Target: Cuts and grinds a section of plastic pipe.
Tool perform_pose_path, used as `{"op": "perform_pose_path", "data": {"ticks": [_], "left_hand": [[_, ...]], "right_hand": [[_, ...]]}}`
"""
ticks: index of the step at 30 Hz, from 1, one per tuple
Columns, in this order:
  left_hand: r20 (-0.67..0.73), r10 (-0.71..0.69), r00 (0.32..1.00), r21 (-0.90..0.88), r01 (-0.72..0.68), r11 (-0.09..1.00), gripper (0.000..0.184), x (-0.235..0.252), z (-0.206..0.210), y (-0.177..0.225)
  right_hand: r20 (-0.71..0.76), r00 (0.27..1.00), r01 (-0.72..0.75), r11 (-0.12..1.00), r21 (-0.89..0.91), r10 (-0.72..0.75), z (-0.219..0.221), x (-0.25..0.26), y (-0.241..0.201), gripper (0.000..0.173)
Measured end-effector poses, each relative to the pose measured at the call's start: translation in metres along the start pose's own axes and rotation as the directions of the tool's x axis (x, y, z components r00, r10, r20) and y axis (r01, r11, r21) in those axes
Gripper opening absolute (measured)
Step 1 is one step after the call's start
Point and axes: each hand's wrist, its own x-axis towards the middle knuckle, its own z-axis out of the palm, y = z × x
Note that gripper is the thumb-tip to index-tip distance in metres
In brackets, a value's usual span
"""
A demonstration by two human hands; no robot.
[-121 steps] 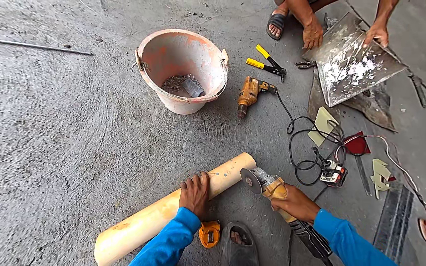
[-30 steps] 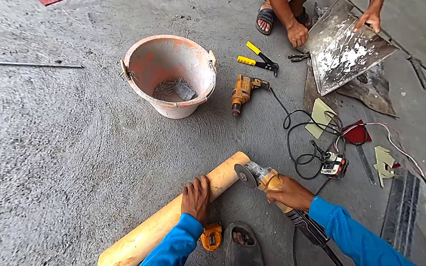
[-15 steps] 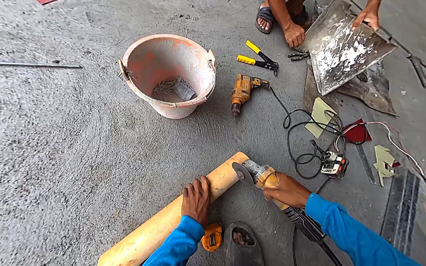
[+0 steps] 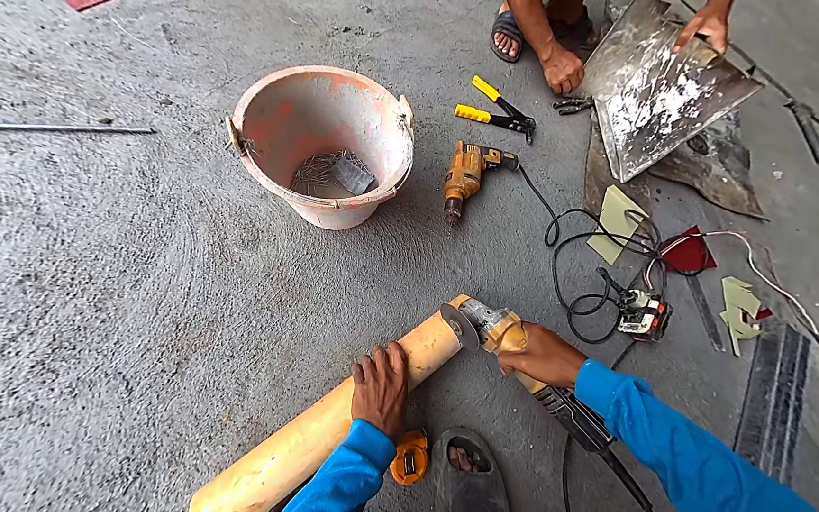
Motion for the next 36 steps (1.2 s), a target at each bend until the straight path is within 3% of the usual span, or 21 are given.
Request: {"op": "perform_pose_path", "data": {"ticks": [4,7,13,15,18,21,36], "left_hand": [[-0.174,0.028,0.984,-0.057,-0.039,0.998,0.082,-0.007,0.011,-0.002],[-0.115,0.004,0.993,-0.217,-0.029,0.976,0.092,-0.015,0.003,-0.001],[-0.317,0.018,0.948,-0.102,-0.054,0.993,0.088,-0.001,0.004,-0.007],[-0.253,0.011,0.967,-0.137,-0.047,0.99,0.088,0.003,0.005,-0.011],[0.059,-0.01,0.998,-0.161,0.019,0.987,0.092,0.007,-0.006,-0.01],[0.158,-0.009,0.987,-0.165,0.035,0.986,0.099,0.011,-0.015,-0.007],[0.137,-0.019,0.99,-0.106,0.034,0.994,0.095,0.009,-0.011,-0.002]], "right_hand": [[-0.034,0.998,0.059,0.994,0.095,-0.056,-0.003,-0.003,-0.001,0.046],[-0.079,0.992,0.113,0.973,0.202,-0.099,-0.011,-0.017,0.003,0.042],[-0.095,0.992,0.1,0.984,0.15,-0.086,-0.017,-0.034,0.023,0.05],[-0.067,0.995,0.079,0.99,0.115,-0.072,-0.013,-0.033,0.029,0.054],[-0.028,0.999,0.048,0.996,0.073,-0.046,-0.003,-0.03,0.034,0.058],[-0.003,0.999,0.037,0.999,0.026,-0.037,0.004,-0.026,0.038,0.063],[0.011,0.999,0.04,0.999,-0.005,-0.04,0.002,-0.016,0.035,0.063]]}}
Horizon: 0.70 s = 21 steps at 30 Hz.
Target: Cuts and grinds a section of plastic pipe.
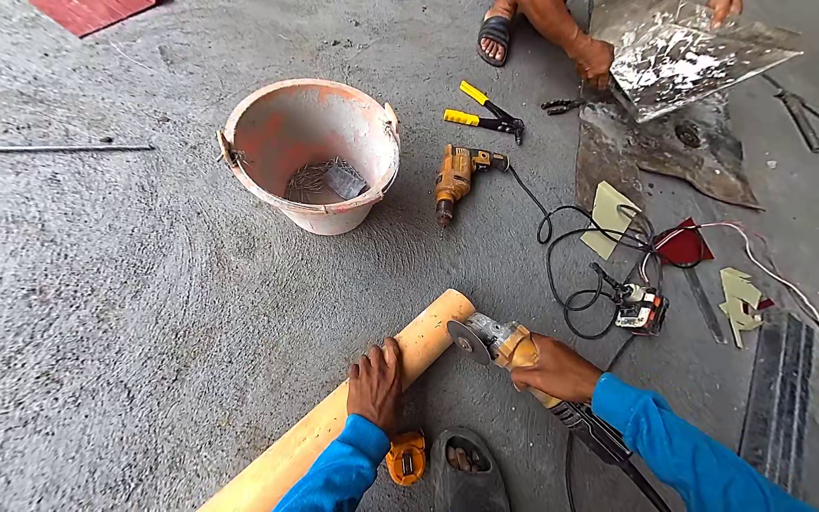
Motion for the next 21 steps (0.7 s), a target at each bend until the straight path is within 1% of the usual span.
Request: {"op": "perform_pose_path", "data": {"ticks": [6,10,21], "left_hand": [[-0.012,0.004,1.0,0.007,-0.004,1.0,0.096,0.0,0.001,0.001],[-0.018,0.003,1.0,0.03,-0.003,1.0,0.094,0.0,0.003,0.002],[-0.02,0.012,1.0,0.046,-0.012,0.999,0.096,-0.002,0.006,0.003]], "right_hand": [[0.007,1.0,-0.001,1.0,-0.011,0.001,0.0,0.004,0.0,0.062],[0.007,1.0,0.0,1.0,0.005,0.0,-0.002,0.005,-0.003,0.06],[0.001,1.0,-0.019,1.0,-0.015,0.019,-0.003,0.011,-0.011,0.06]]}}
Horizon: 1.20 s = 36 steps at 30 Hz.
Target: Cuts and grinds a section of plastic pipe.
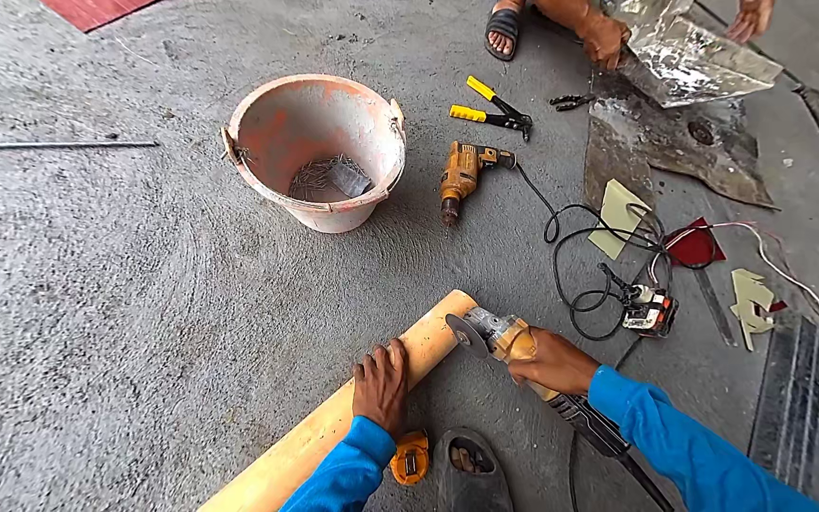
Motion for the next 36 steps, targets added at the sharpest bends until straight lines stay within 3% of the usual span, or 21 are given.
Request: {"op": "perform_pose_path", "data": {"ticks": [15,20,25,31,36], "left_hand": [[-0.072,0.013,0.997,0.052,-0.009,0.999,0.095,-0.003,0.006,0.003],[-0.24,0.042,0.97,0.023,-0.038,0.999,0.089,-0.009,0.02,0.002],[-0.074,0.013,0.997,-0.153,-0.024,0.988,0.101,-0.02,0.003,0.006],[-0.353,0.055,0.934,-0.062,-0.081,0.995,0.091,-0.005,0.009,-0.005],[-0.136,0.011,0.991,-0.085,-0.023,0.996,0.093,0.004,0.003,-0.008]], "right_hand": [[-0.01,1.0,-0.002,1.0,-0.01,0.002,-0.001,0.011,-0.016,0.056],[-0.008,1.0,0.009,1.0,-0.027,-0.009,-0.003,0.015,-0.02,0.054],[-0.054,0.994,0.103,0.975,0.195,-0.094,-0.013,-0.004,-0.015,0.044],[-0.075,0.995,0.083,0.985,0.153,-0.072,-0.019,-0.023,0.007,0.049],[-0.018,0.999,0.03,0.997,0.076,-0.028,-0.007,-0.021,0.015,0.058]]}}
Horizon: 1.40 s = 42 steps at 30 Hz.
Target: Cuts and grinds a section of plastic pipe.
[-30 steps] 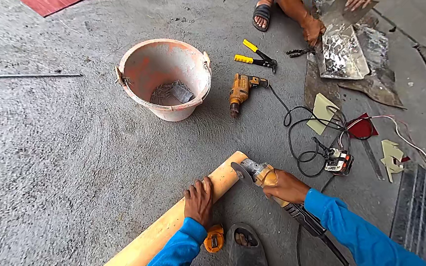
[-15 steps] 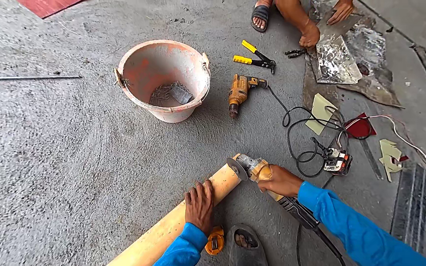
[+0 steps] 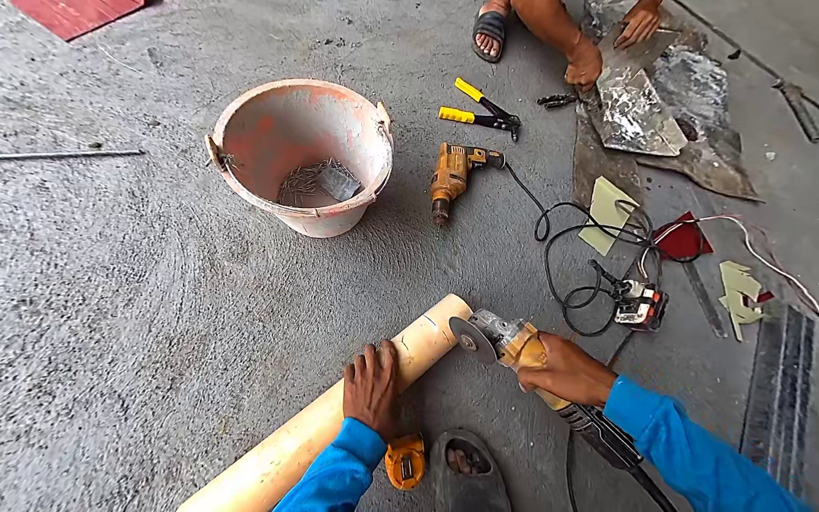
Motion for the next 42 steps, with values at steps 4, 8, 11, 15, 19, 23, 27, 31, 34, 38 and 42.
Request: {"op": "perform_pose_path", "data": {"ticks": [4,8,11,15,19,23,27,31,34,38,42], "left_hand": [[-0.041,0.016,0.999,0.042,-0.014,0.999,0.093,-0.003,0.002,0.002],[-0.051,0.012,0.999,0.074,-0.008,0.997,0.092,-0.003,0.004,0.004],[-0.012,0.004,1.0,0.074,-0.003,0.997,0.09,-0.003,0.002,0.004],[0.016,-0.003,1.0,0.072,0.001,0.997,0.09,-0.002,0.001,0.004],[-0.003,0.011,1.0,0.075,-0.011,0.997,0.09,-0.004,0.0,0.005],[-0.015,0.014,1.0,0.091,-0.013,0.996,0.089,-0.005,0.001,0.006],[-0.048,0.021,0.999,0.09,-0.016,0.996,0.087,-0.005,0.003,0.006],[-0.018,0.01,1.0,0.089,-0.008,0.996,0.087,-0.004,0.002,0.006],[-0.041,0.019,0.999,0.105,-0.014,0.994,0.086,-0.004,0.003,0.006],[-0.053,0.021,0.998,0.12,-0.014,0.993,0.084,-0.005,0.006,0.007],[-0.042,0.022,0.999,0.119,-0.017,0.993,0.083,-0.006,0.006,0.009]], "right_hand": [[0.033,0.999,-0.024,0.999,-0.044,0.026,0.008,0.004,-0.002,0.061],[0.045,0.999,-0.018,0.999,-0.046,0.02,0.01,0.009,-0.002,0.062],[0.047,0.999,-0.014,0.999,-0.043,0.016,0.009,0.01,-0.006,0.06],[0.049,0.999,-0.02,0.998,-0.059,0.023,0.008,0.012,-0.01,0.059],[0.041,0.998,-0.035,0.996,-0.087,0.039,0.009,0.015,-0.012,0.06],[0.044,0.998,-0.039,0.991,-0.128,0.045,0.011,0.019,-0.011,0.064],[0.05,0.998,-0.032,0.994,-0.107,0.037,0.012,0.021,-0.011,0.06],[0.04,0.998,-0.035,0.986,-0.162,0.042,0.009,0.024,-0.015,0.064],[0.039,0.999,-0.024,0.983,-0.183,0.032,0.006,0.026,-0.017,0.062],[0.044,0.999,-0.023,0.978,-0.206,0.032,0.003,0.028,-0.021,0.062],[0.034,0.999,-0.02,0.975,-0.22,0.028,0.005,0.03,-0.021,0.061]]}}
